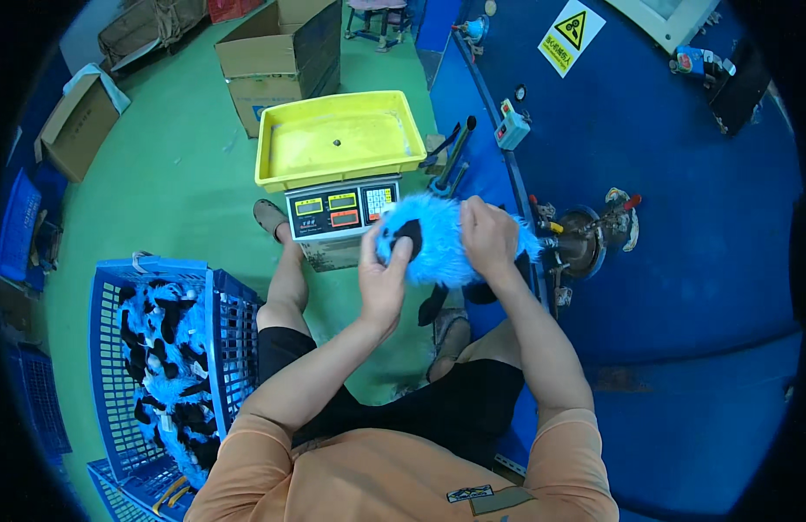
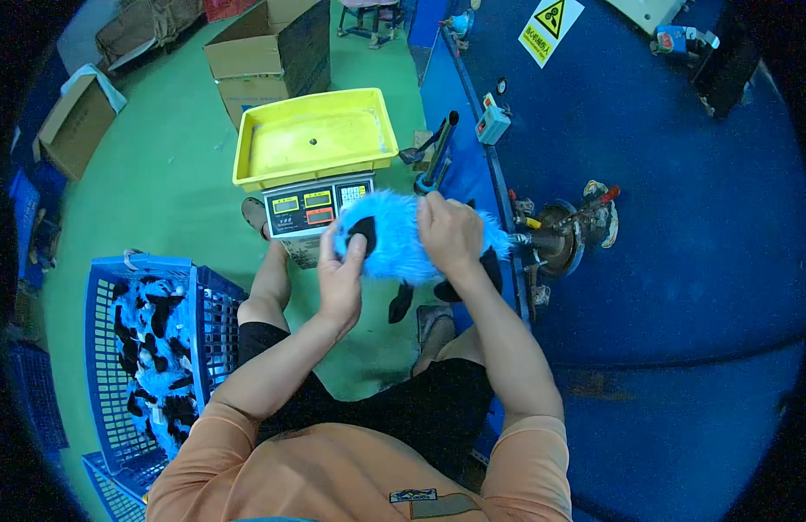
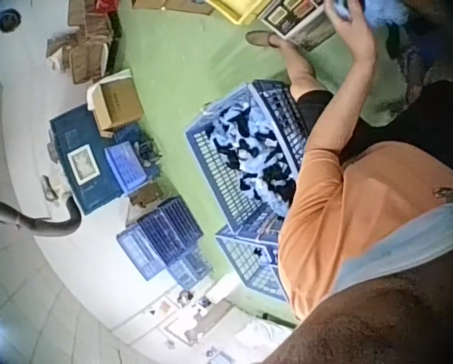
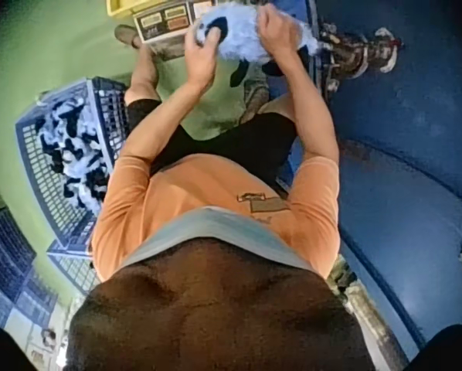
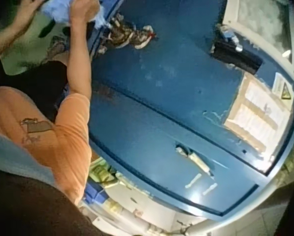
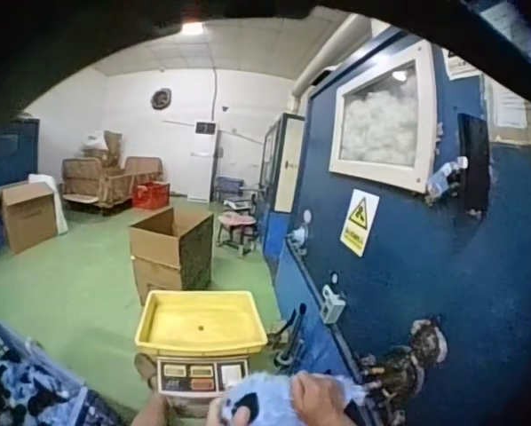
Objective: The person is weighing plush blue monster toys on a digital scale and then placing them into a blue plastic crate.
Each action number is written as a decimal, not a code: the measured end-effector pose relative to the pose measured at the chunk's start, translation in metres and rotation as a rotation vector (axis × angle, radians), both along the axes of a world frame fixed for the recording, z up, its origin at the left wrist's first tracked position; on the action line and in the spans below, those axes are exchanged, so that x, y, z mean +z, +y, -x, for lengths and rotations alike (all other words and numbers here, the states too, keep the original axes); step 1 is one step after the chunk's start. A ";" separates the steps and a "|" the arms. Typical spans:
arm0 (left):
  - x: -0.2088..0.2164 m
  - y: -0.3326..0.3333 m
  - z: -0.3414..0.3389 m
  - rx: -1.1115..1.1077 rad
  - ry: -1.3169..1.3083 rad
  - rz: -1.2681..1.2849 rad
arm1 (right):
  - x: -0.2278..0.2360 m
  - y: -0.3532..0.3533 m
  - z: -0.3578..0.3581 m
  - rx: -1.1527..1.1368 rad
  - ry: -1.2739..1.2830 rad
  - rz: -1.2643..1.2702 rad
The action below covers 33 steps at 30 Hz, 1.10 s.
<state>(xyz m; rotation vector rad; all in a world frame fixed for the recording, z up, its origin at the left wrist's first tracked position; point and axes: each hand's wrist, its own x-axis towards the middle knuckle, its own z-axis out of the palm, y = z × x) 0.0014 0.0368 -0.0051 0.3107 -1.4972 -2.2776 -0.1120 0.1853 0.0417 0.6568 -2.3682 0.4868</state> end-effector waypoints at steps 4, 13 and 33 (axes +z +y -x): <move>0.014 -0.002 -0.010 0.082 -0.077 -0.091 | 0.013 -0.015 -0.007 0.102 0.004 -0.053; 0.024 0.018 0.002 -0.189 -0.102 -0.175 | 0.024 0.014 0.001 0.036 -0.031 -0.114; 0.013 0.015 0.011 -0.120 -0.002 -0.194 | 0.013 0.035 0.015 0.035 -0.038 -0.070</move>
